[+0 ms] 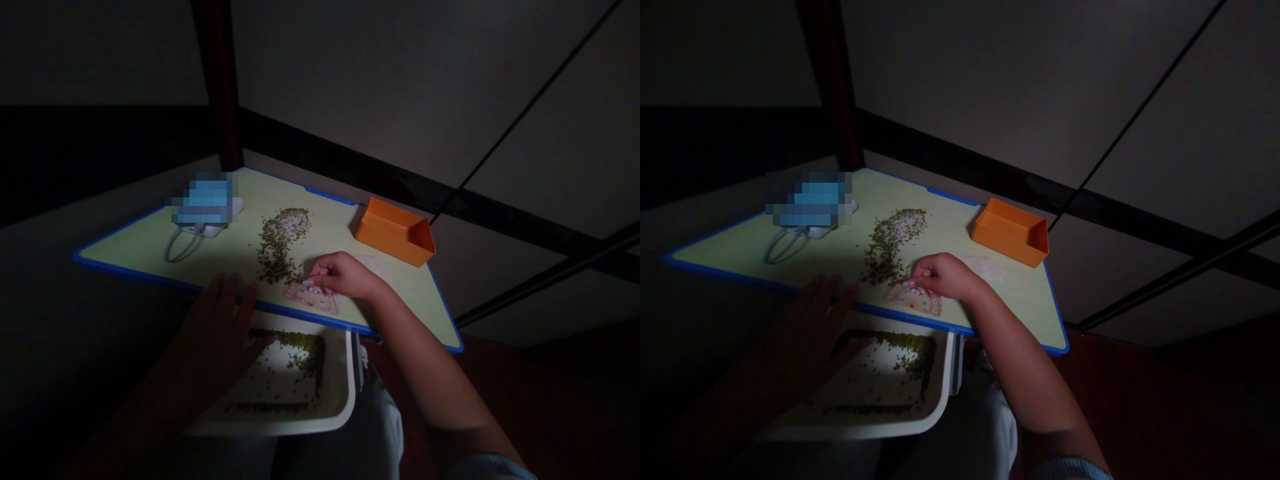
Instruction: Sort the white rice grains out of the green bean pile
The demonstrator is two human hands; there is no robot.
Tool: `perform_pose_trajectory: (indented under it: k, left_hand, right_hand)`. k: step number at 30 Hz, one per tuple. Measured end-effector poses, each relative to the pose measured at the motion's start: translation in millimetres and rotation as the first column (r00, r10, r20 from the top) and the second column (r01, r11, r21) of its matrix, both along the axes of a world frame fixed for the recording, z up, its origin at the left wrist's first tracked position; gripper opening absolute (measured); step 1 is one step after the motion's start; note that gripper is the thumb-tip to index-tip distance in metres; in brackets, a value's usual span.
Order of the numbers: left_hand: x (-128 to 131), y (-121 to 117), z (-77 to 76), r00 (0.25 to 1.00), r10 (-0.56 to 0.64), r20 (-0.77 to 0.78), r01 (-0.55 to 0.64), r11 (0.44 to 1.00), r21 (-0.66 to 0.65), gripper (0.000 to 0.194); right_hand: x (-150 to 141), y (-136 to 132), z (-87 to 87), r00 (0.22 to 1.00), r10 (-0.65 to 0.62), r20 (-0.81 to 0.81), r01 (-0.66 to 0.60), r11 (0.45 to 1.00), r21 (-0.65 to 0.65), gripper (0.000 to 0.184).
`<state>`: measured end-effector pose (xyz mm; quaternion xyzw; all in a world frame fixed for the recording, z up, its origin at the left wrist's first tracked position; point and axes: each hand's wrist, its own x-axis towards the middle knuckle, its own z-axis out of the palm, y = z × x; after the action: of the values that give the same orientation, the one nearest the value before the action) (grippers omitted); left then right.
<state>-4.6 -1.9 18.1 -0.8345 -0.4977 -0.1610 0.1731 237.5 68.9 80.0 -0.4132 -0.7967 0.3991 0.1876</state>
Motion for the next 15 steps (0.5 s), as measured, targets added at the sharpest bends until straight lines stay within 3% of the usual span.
perform_pose_trajectory:
  k: [5, 15]
  left_hand:
    - [-3.2, 2.3, -7.0, 1.0, -0.015, -0.022, 0.016, 0.999, 0.031, 0.077]
    - [-5.6, 3.1, -10.4, 1.0, -0.028, 0.003, 0.028, 0.999, -0.043, 0.082]
  right_hand:
    - [-4.7, -1.7, -0.1, 0.999, 0.023, 0.044, -0.026, 0.997, 0.073, 0.012]
    - [0.8, -2.1, 2.0, 0.992, 0.037, -0.117, -0.05, 0.993, -0.11, 0.011]
